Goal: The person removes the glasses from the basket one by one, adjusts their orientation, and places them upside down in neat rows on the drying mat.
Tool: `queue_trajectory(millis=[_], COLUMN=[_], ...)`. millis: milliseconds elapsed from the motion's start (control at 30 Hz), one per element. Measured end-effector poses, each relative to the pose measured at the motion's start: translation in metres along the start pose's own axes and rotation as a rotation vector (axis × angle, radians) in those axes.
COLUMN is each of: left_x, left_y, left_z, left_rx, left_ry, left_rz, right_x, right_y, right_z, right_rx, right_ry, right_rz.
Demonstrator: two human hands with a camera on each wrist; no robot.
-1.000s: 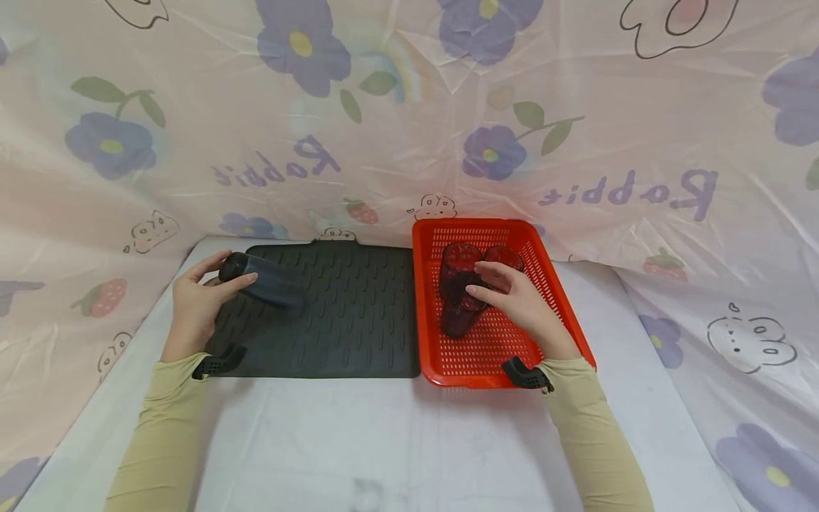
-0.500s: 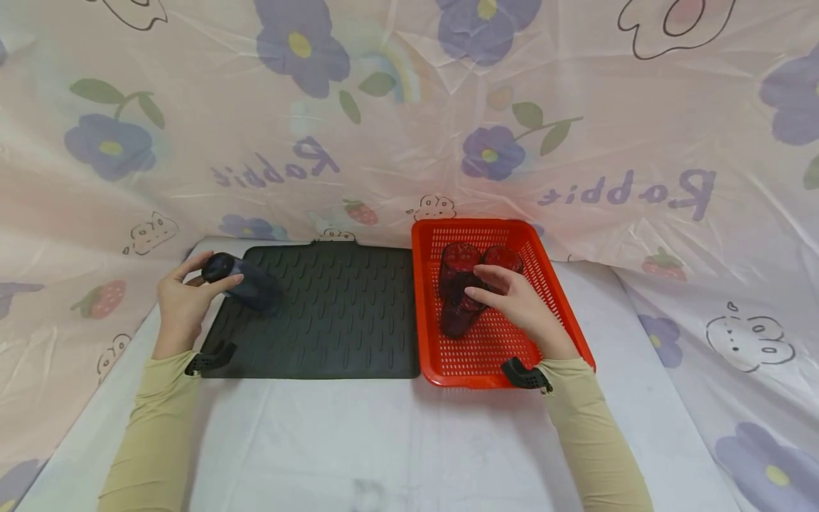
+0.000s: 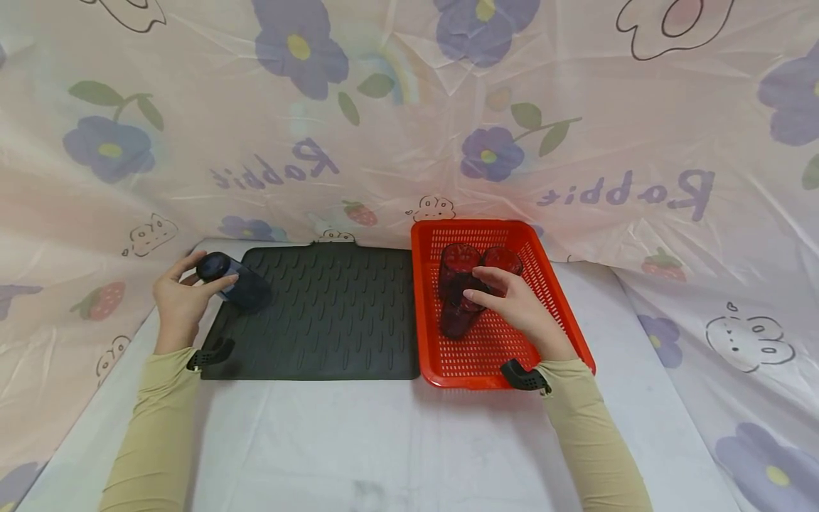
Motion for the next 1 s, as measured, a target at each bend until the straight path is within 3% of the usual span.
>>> queue_trajectory(millis=[233, 567, 800, 1000], left_x=[0.004, 0.004, 0.001, 0.002], left_y=[0.001, 0.007, 0.011, 0.010], left_z=[0.004, 0.001, 0.004, 0.012], left_rx=[-0.039, -0.038, -0.176, -0.157], left_ry=[-0.007, 0.032, -0.050, -0.083], left_rz=[-0.023, 0.004, 0.008, 0.062], right_x=[0.002, 0.002, 0.004, 0.006], right_y=[0.002, 0.001, 0.002, 0.003], right_z=[-0.002, -0.003, -0.004, -0.006], right_rx=[-0.001, 0.012, 0.006, -0.025], right_ry=[-0.006, -0.019, -0.035, -0.050], right_rz=[0.005, -0.001, 0.014, 0.022])
Point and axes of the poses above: each hand's wrist, its own x-axis towards the middle knuckle, its own y-axis out of the palm, z = x × y, the point moved 9 cm from there along x, towards the middle knuckle, and after that the axes turned 5 degrees about y, right-handed, at the moved point
